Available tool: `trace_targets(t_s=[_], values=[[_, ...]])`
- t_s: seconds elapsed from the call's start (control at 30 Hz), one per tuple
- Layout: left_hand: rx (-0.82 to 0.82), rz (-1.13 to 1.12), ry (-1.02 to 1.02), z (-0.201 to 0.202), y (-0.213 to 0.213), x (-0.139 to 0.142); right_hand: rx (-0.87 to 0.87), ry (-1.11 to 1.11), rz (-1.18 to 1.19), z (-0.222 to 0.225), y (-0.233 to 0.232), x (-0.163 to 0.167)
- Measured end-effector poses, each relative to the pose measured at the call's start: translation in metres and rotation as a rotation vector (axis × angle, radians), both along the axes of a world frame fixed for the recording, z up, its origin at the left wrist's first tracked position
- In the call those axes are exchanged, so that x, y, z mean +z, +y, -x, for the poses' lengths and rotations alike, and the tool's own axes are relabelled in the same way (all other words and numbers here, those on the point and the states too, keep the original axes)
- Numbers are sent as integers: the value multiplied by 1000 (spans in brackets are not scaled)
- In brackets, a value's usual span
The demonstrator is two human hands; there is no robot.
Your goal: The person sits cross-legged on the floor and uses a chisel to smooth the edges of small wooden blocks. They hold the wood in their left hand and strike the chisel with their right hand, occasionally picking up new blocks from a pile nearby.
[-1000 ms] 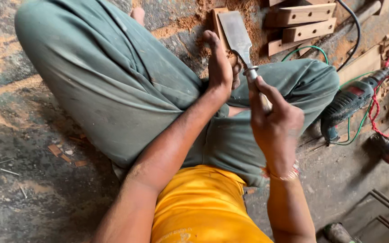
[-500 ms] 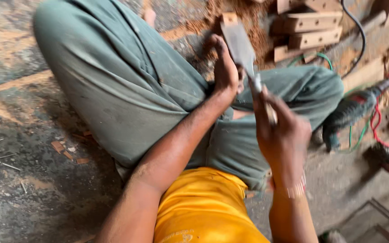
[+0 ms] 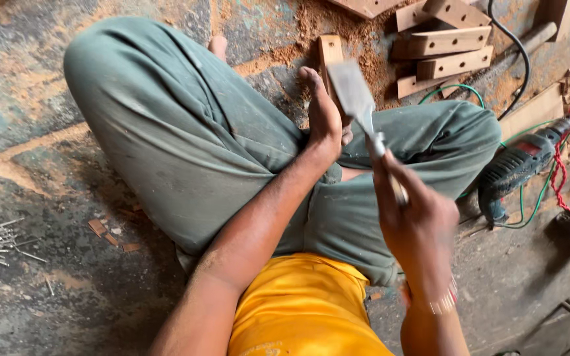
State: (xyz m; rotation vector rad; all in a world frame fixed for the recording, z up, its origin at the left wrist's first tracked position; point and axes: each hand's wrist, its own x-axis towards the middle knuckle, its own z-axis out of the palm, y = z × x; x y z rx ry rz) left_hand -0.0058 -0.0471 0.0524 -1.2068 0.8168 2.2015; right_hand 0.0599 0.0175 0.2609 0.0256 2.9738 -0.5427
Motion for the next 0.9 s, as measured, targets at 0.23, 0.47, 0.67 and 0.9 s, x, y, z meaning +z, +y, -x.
trace_targets(t_s=[0.23,0.47,0.67,0.9], values=[[146,81,194,3,15,-35,-140,-107,50,-49,22,22],[209,255,428,3,27,-73,-167,-26,55,-68,25,33],[136,304,400,2,24,-70,-166,-21,52,-79,32,21],[202,323,515,4,28,-77,-110,2,53,-86,30,27]])
